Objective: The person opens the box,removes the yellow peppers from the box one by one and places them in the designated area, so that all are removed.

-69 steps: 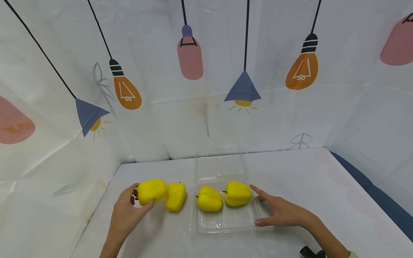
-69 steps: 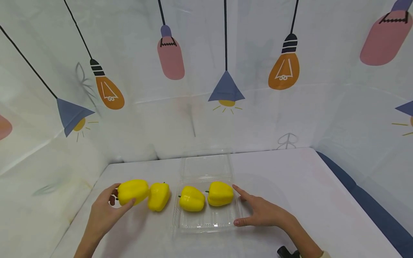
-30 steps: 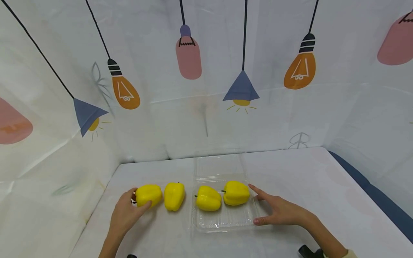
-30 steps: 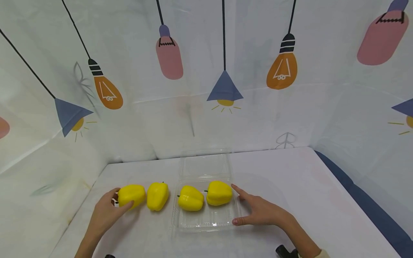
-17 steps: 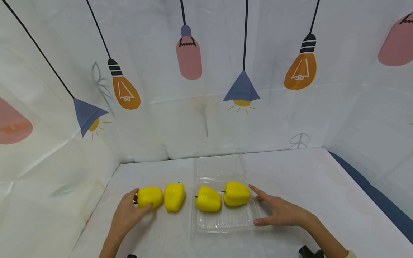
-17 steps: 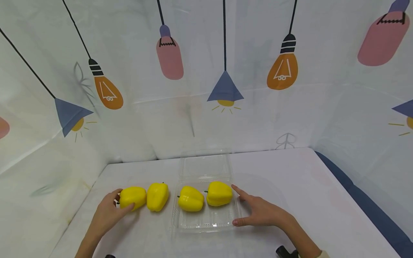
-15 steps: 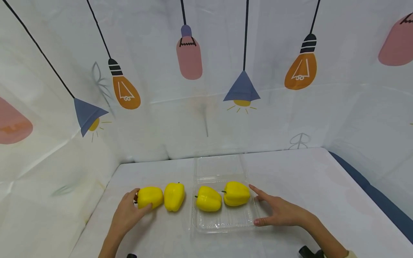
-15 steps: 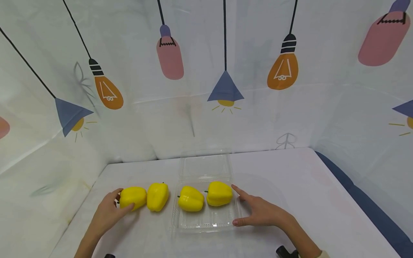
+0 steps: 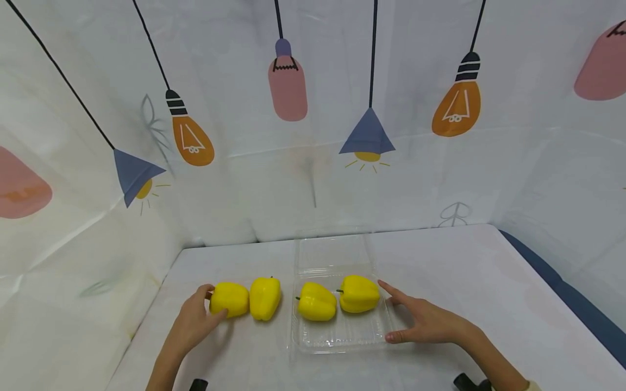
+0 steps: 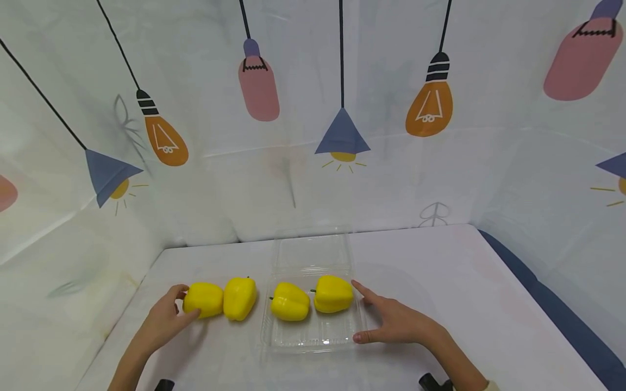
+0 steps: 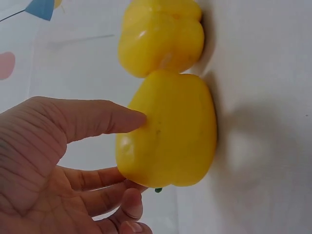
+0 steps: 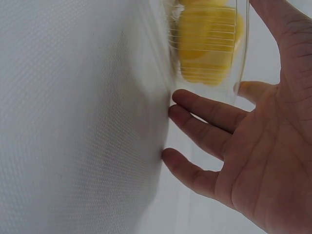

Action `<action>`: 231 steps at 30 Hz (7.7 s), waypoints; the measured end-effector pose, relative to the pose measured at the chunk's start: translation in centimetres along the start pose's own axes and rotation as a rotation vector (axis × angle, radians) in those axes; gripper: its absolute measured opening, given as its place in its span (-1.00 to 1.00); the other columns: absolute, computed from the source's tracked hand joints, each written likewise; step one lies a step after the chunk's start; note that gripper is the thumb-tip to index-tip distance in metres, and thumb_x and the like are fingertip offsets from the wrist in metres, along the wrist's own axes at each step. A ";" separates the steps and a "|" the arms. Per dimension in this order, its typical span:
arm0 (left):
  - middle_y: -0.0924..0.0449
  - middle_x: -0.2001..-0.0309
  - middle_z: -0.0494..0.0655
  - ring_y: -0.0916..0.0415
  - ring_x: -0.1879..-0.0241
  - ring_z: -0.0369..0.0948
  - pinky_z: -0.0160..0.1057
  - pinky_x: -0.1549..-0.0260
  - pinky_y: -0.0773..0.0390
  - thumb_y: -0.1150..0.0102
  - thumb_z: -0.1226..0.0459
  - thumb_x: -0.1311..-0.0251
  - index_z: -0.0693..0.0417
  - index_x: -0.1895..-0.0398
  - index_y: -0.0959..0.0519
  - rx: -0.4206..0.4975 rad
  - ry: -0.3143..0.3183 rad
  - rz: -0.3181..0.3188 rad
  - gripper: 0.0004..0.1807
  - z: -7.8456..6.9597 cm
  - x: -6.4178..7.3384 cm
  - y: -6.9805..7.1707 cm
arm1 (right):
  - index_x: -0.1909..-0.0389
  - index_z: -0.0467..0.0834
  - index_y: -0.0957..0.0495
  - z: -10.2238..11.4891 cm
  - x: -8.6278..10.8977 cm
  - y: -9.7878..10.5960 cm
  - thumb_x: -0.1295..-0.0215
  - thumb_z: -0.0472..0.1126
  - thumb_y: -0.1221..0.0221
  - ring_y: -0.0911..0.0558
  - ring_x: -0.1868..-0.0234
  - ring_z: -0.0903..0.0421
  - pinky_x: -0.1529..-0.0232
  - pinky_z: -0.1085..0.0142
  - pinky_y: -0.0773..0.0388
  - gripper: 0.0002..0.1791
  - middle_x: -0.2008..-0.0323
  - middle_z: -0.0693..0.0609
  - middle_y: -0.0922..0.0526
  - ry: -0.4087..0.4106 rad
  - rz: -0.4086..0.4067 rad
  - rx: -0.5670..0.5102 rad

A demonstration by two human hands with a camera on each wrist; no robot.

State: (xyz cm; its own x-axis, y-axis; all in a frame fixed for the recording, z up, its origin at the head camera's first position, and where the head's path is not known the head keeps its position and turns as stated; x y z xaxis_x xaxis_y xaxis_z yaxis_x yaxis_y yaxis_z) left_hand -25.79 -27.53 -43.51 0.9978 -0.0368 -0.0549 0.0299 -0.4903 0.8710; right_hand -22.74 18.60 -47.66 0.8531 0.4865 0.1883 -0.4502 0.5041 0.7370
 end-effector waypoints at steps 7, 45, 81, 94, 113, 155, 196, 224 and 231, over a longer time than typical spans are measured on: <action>-0.45 -0.02 0.32 -0.44 0.02 0.15 0.13 0.08 -0.44 -0.26 0.26 -0.04 0.38 -0.09 -0.30 0.022 -0.035 0.018 -0.41 -0.5 -0.2 0.0 | -0.48 0.20 0.21 0.1 0.1 -0.1 0.00 0.26 -0.30 -0.32 -0.26 -0.19 -0.10 -0.31 -0.21 0.13 -0.18 -0.03 -0.42 -0.004 0.004 -0.014; -0.48 -0.04 0.00 -0.26 0.41 -0.22 -0.34 0.54 -0.30 -0.22 0.34 -0.15 0.04 -0.27 -0.35 0.109 -0.186 0.016 -0.43 -0.5 -1.4 -0.9 | -0.48 0.23 0.23 -0.1 -0.2 -0.2 0.00 0.28 -0.28 -0.34 -0.25 -0.17 -0.11 -0.29 -0.23 0.14 -0.17 -0.01 -0.43 0.019 -0.006 0.007; -0.25 -0.30 0.18 -0.20 0.28 -0.12 -0.36 0.55 -0.27 -0.08 0.49 -0.20 0.10 -0.27 -0.35 0.198 -0.282 -0.060 -0.47 -1.4 -0.5 -0.6 | -0.48 0.22 0.22 0.1 -0.1 -0.2 0.01 0.28 -0.30 -0.33 -0.26 -0.20 -0.09 -0.30 -0.23 0.14 -0.19 -0.04 -0.42 -0.008 0.004 0.007; -0.39 -0.16 0.03 -0.28 0.29 -0.10 -0.29 0.44 -0.32 -0.26 0.31 -0.15 0.09 -0.19 -0.42 0.176 -0.310 -0.183 -0.50 -3.0 0.6 0.1 | -0.48 0.22 0.21 0.0 -0.1 -0.2 0.02 0.27 -0.31 -0.34 -0.25 -0.21 -0.07 -0.32 -0.24 0.15 -0.19 -0.06 -0.43 -0.020 0.003 0.006; -0.51 0.06 -0.07 -0.32 0.09 -0.14 -0.25 0.20 -0.36 -0.31 0.23 -0.11 0.04 -0.16 -0.44 0.197 -0.407 -0.212 -0.49 -6.5 1.5 -0.4 | -0.48 0.22 0.26 0.1 -0.4 -0.1 0.01 0.27 -0.30 -0.35 -0.24 -0.17 -0.09 -0.29 -0.25 0.16 -0.17 -0.03 -0.45 -0.002 0.029 0.021; -0.50 0.26 -0.34 -0.34 0.21 -0.27 -0.30 0.22 -0.40 -0.41 -0.03 0.08 -0.03 -0.11 -0.48 0.169 -0.417 -0.133 -0.35 -13.2 1.8 -4.1 | -0.48 0.24 0.25 0.1 -0.2 -0.3 0.00 0.27 -0.30 -0.34 -0.24 -0.17 -0.09 -0.30 -0.23 0.15 -0.16 -0.02 -0.45 -0.005 0.029 0.015; -0.55 0.30 -0.26 -0.25 0.29 -0.29 -0.31 0.30 -0.38 -0.33 -0.27 0.21 0.00 -0.15 -0.46 -0.091 -0.508 -0.081 -0.15 -16.1 0.3 -7.6 | -0.48 0.19 0.24 0.3 -0.3 0.0 0.00 0.27 -0.29 -0.34 -0.25 -0.20 -0.09 -0.30 -0.23 0.15 -0.18 -0.06 -0.44 -0.008 0.029 0.012; -0.58 0.14 -0.20 -0.25 0.26 -0.27 -0.30 0.25 -0.37 -0.38 -0.20 0.18 -0.01 -0.20 -0.41 -0.153 -0.448 -0.015 -0.15 -16.1 -0.3 -9.1 | -0.48 0.19 0.25 0.4 -0.1 0.0 -0.01 0.30 -0.27 -0.34 -0.25 -0.18 -0.12 -0.27 -0.23 0.15 -0.19 -0.06 -0.43 0.013 0.015 0.030; -0.53 0.24 -0.29 -0.24 0.28 -0.31 -0.34 0.31 -0.37 -0.36 -0.22 0.17 -0.01 -0.17 -0.43 -0.101 -0.435 -0.011 -0.17 -15.8 -0.5 -9.2 | -0.48 0.21 0.25 0.3 -0.2 -0.1 -0.01 0.28 -0.28 -0.34 -0.25 -0.18 -0.11 -0.29 -0.23 0.14 -0.19 -0.07 -0.43 0.002 0.020 0.023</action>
State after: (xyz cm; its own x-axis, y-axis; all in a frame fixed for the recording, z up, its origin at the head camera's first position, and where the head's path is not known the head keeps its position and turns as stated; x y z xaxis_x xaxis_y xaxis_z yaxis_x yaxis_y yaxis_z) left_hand -25.58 -9.23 -43.75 0.8804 -0.4057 -0.2453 0.0671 -0.4055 0.9116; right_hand -22.76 18.24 -47.60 0.8434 0.4981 0.2016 -0.4610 0.4781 0.7476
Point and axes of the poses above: each hand's wrist, its own x-axis away from the middle knuckle, its own y-axis out of the back of the hand, z = x × y, the point moved 8 cm from there along -x, towards the middle knuckle
